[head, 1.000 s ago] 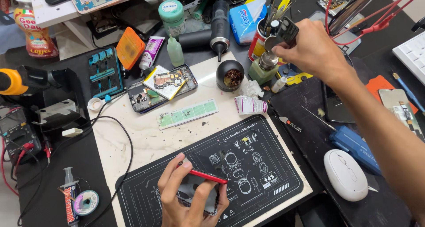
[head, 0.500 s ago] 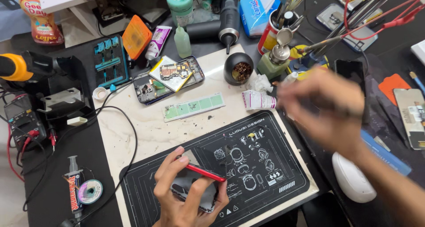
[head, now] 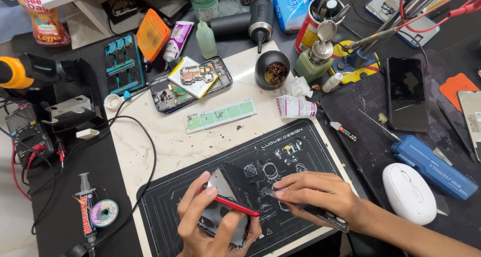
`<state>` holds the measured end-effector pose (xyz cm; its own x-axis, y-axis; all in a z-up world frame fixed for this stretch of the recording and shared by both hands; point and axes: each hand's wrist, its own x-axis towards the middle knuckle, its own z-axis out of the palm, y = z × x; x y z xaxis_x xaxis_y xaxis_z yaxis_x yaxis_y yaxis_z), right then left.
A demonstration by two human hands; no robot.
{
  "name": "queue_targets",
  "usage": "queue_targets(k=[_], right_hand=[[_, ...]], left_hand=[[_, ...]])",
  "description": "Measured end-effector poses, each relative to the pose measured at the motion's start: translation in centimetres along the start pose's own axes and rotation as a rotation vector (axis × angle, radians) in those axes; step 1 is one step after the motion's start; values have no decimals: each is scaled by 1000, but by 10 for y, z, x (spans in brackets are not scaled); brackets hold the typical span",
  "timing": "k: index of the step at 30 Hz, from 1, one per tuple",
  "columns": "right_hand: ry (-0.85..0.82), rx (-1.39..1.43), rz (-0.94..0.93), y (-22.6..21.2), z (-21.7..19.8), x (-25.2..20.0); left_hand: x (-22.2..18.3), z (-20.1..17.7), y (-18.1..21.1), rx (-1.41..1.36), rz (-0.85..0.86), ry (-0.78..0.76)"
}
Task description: The person prying open a red mobile phone casing, removing the back cover, and using a thin tool to scrape adhesive or clean the edges of the internal frame.
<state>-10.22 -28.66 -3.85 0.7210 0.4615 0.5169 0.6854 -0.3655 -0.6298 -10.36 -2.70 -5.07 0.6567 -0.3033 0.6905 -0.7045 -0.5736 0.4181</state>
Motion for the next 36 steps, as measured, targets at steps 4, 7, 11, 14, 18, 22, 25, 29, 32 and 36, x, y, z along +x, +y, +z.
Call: queue_targets(k=[4, 7, 11, 14, 18, 22, 25, 29, 32, 36], right_hand=[[-35, 5, -1, 1, 1, 5], [-57, 9, 9, 1, 1, 7], [-69, 25, 28, 3, 5, 10], [-100, 26, 63, 5, 4, 11], [-50, -12, 37, 0, 9, 13], [-55, 5, 48, 3, 13, 11], [-12, -7, 47, 2, 19, 9], [-29, 1, 42, 8, 20, 8], [-31, 44, 95, 10, 20, 6], [-20, 53, 83, 11, 20, 5]], left_hand=[[1, -2, 2, 13, -15, -26], [1, -4, 3, 8, -10, -42], [0, -3, 4, 6, -14, -63], [0, -2, 0, -3, 26, -49], [1, -1, -2, -15, 51, -29], [2, 0, 0, -18, 47, -40], [4, -1, 0, -9, 46, -32], [4, 0, -1, -15, 37, -52], [5, 0, 1, -9, 49, -51], [8, -3, 3, 10, 36, -62]])
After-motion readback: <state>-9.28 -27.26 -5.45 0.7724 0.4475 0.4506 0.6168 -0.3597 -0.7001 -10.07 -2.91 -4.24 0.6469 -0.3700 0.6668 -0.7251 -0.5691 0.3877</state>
